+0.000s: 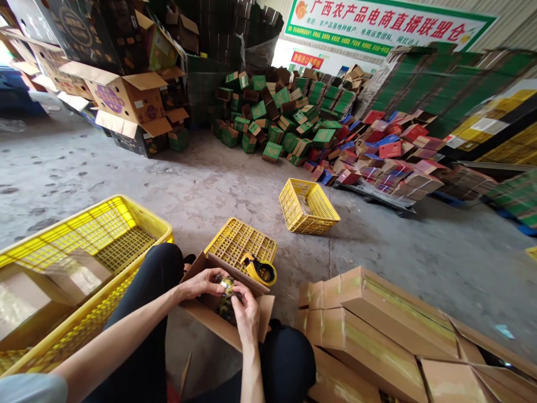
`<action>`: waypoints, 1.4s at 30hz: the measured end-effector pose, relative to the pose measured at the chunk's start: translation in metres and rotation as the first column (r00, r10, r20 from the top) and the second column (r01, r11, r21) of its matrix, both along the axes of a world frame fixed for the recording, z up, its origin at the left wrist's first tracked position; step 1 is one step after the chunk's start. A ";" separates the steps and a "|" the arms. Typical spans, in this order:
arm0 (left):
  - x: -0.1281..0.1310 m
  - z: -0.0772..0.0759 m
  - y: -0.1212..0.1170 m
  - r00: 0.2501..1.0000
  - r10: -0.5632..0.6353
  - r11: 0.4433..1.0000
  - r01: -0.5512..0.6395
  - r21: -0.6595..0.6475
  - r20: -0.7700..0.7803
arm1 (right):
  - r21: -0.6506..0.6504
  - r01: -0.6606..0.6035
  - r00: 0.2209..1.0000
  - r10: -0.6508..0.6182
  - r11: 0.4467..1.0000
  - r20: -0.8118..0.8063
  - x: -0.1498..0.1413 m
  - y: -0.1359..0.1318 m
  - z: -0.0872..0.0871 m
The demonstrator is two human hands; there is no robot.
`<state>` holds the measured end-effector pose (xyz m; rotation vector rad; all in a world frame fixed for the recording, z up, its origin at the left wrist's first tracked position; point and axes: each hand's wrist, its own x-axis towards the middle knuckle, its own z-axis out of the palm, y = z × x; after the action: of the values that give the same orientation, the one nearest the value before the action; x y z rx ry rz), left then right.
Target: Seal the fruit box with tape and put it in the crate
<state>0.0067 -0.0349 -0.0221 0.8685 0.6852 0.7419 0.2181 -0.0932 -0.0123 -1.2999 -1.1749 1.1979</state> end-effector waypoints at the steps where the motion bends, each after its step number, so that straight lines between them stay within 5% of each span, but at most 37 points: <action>1: 0.000 0.000 0.000 1.000 0.013 1.000 -0.013 0.013 0.009 | -0.011 0.015 0.999 -0.016 1.000 -0.052 -0.001 0.000 0.001; 7: 0.001 -0.002 0.002 0.998 0.055 0.993 -0.054 0.109 -0.001 | -0.176 0.115 0.972 -0.146 0.978 -0.181 -0.001 -0.003 0.008; 12: 0.003 -0.005 0.003 0.998 0.055 0.990 -0.057 0.127 0.017 | -0.327 0.031 0.957 -0.122 0.944 -0.264 -0.002 -0.005 0.006; 17: 0.003 -0.006 0.004 0.994 0.014 0.994 -0.026 0.105 0.111 | -0.258 0.008 0.952 -0.086 0.966 -0.293 -0.005 -0.004 0.009; 26: 0.003 -0.003 0.000 0.973 -0.143 0.989 0.133 0.066 0.182 | -0.079 0.169 0.969 -0.180 0.982 -0.167 0.002 -0.001 0.014; 35: 0.000 -0.007 0.002 0.997 -0.027 0.998 0.031 0.061 -0.069 | -0.084 0.080 0.982 -0.093 0.993 -0.166 0.000 -0.001 0.011; 42: 0.002 -0.001 0.003 0.999 0.037 0.988 -0.032 0.153 -0.033 | -0.008 0.100 0.972 -0.100 0.995 -0.213 -0.004 -0.001 0.011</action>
<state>0.0085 -0.0324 -0.0230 1.0140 0.6827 0.8195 0.2140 -0.0938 -0.0011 -1.1815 -0.9448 1.2282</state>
